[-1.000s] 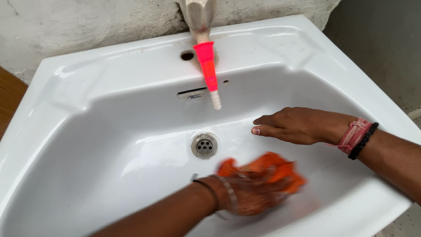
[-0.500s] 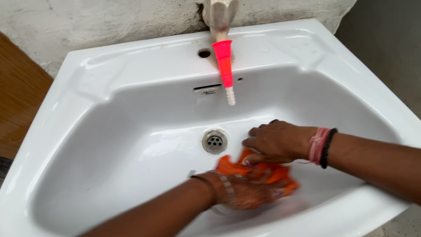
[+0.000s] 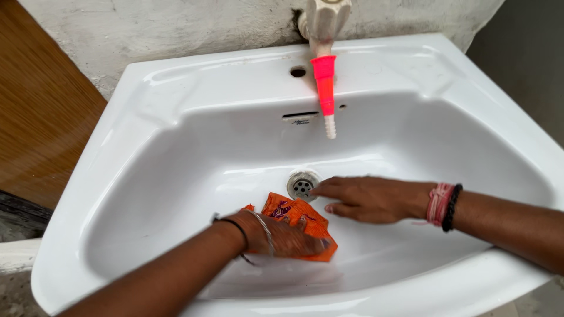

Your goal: The person wipes the interior and rim of a white wall-mounted sink using an orange cloth. The person repeatedly scrubs the basin, edges, and faucet area with the cloth.

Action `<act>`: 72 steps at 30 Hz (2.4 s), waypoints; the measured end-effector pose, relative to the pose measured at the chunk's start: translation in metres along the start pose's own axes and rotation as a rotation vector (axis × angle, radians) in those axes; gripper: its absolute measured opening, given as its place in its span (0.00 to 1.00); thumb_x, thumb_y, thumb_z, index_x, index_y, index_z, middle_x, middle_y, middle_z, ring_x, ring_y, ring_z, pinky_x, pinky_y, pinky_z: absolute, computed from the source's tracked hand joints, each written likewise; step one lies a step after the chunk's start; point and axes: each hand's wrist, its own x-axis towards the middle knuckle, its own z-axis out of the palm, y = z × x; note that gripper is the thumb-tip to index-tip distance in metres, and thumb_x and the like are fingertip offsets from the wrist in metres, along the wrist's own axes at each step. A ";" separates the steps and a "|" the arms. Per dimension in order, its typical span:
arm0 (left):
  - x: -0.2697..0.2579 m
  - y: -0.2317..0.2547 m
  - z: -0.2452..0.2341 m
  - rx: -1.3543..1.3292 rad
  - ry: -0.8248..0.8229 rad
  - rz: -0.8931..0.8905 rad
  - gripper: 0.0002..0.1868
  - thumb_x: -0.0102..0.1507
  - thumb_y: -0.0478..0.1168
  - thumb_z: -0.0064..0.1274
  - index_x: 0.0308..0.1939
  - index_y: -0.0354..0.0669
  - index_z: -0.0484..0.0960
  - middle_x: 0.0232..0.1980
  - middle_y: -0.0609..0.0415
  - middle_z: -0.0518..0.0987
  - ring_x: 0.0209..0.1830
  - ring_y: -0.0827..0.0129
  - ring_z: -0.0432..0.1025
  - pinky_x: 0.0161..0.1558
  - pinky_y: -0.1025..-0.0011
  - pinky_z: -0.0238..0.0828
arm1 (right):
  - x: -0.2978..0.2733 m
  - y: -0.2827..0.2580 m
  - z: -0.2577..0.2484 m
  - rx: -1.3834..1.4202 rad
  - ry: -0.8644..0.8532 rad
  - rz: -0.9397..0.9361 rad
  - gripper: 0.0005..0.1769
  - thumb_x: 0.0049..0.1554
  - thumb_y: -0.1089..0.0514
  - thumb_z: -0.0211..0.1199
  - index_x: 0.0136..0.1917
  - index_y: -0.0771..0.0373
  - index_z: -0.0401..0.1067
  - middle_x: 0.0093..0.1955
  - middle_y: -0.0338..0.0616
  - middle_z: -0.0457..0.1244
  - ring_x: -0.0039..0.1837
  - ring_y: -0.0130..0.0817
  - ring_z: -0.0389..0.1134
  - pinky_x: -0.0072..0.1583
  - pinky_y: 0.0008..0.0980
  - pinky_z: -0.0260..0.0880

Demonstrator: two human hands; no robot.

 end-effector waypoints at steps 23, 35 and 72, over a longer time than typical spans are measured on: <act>-0.092 -0.053 -0.036 -0.389 -0.108 -0.820 0.36 0.69 0.67 0.33 0.78 0.62 0.59 0.81 0.58 0.58 0.84 0.67 0.45 0.79 0.60 0.47 | 0.063 -0.072 0.035 -0.122 -0.306 -0.266 0.42 0.64 0.33 0.23 0.85 0.48 0.21 0.89 0.47 0.14 0.86 0.47 0.11 0.78 0.56 0.16; -0.100 -0.058 -0.028 -0.557 0.045 -0.863 0.40 0.66 0.70 0.33 0.79 0.62 0.53 0.83 0.64 0.50 0.85 0.72 0.40 0.80 0.63 0.41 | 0.063 -0.074 0.034 0.031 -0.272 -0.565 0.44 0.66 0.35 0.25 0.85 0.64 0.28 0.89 0.54 0.25 0.88 0.44 0.21 0.82 0.48 0.21; -0.097 -0.062 -0.051 -0.958 0.292 -0.871 0.46 0.60 0.75 0.28 0.76 0.60 0.62 0.76 0.59 0.67 0.75 0.64 0.63 0.73 0.61 0.57 | 0.150 -0.118 0.046 -0.043 0.089 -0.480 0.38 0.66 0.41 0.32 0.85 0.52 0.34 0.88 0.51 0.23 0.87 0.54 0.14 0.78 0.61 0.14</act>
